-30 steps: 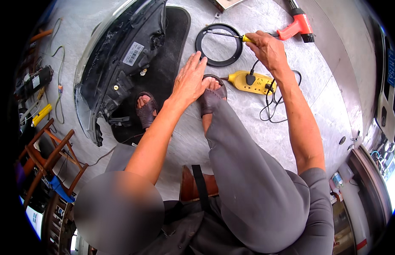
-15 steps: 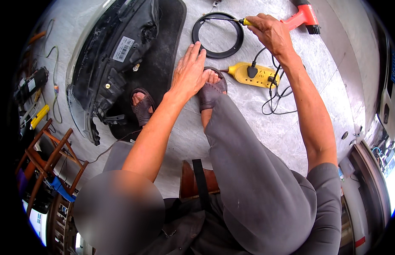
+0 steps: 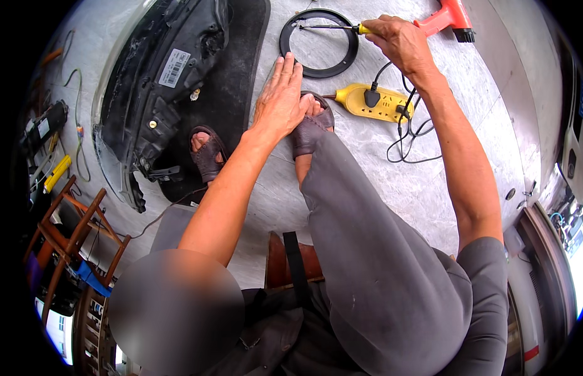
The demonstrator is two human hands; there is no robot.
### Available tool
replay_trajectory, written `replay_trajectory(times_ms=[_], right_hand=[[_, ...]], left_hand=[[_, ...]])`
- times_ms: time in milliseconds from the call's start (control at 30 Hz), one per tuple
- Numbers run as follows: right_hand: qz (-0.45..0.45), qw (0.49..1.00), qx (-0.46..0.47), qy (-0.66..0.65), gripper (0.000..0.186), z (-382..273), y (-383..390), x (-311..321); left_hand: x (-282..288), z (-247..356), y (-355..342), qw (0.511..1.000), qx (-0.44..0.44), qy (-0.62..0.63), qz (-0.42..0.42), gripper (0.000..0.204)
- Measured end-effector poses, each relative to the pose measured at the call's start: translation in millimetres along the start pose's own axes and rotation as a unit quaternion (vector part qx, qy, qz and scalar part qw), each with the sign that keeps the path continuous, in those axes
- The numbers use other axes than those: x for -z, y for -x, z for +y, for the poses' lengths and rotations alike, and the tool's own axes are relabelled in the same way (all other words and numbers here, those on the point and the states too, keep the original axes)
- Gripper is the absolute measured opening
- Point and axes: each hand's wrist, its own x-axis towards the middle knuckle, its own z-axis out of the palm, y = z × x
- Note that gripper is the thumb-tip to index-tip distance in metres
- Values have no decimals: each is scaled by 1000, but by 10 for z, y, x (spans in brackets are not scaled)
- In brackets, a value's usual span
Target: The person uses a soldering iron to apply heat to a black plastic car part and a rubber seal on the floor. The person holds the part steady with one hand while applying the tool with the other.
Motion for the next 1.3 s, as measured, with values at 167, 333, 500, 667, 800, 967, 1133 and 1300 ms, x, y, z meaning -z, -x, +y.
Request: replay_trajectory(times_ms=[167, 333, 500, 667, 800, 967, 1133, 1300], right_hand=[[10, 999, -26, -32, 26, -23, 20, 26], [8, 999, -32, -31, 26, -53, 35, 70], [9, 997, -50, -56, 26, -228, 127, 223], [30, 983, -88, -158, 26, -354, 312, 297], [25, 989, -98, -110, 27, -343, 331, 309], [26, 998, -54, -19, 26, -248, 125, 172], [37, 999, -23, 21, 25, -111, -31, 12], [13, 999, -2, 34, 25, -83, 38, 48]], left_hand=[[-16, -10, -14, 1000, -3, 11, 4, 71], [-47, -23, -15, 1000, -9, -6, 10, 70], [-55, -28, 4, 1000, -6, -9, 13, 70], [-57, -32, 13, 1000, -1, -8, 10, 70], [-50, -29, 15, 1000, -5, 18, 15, 70], [-28, -8, 15, 1000, -4, 15, 9, 72], [-33, 0, 2, 1000, -4, 8, 8, 71], [-56, -11, -6, 1000, -4, 1, 8, 71]])
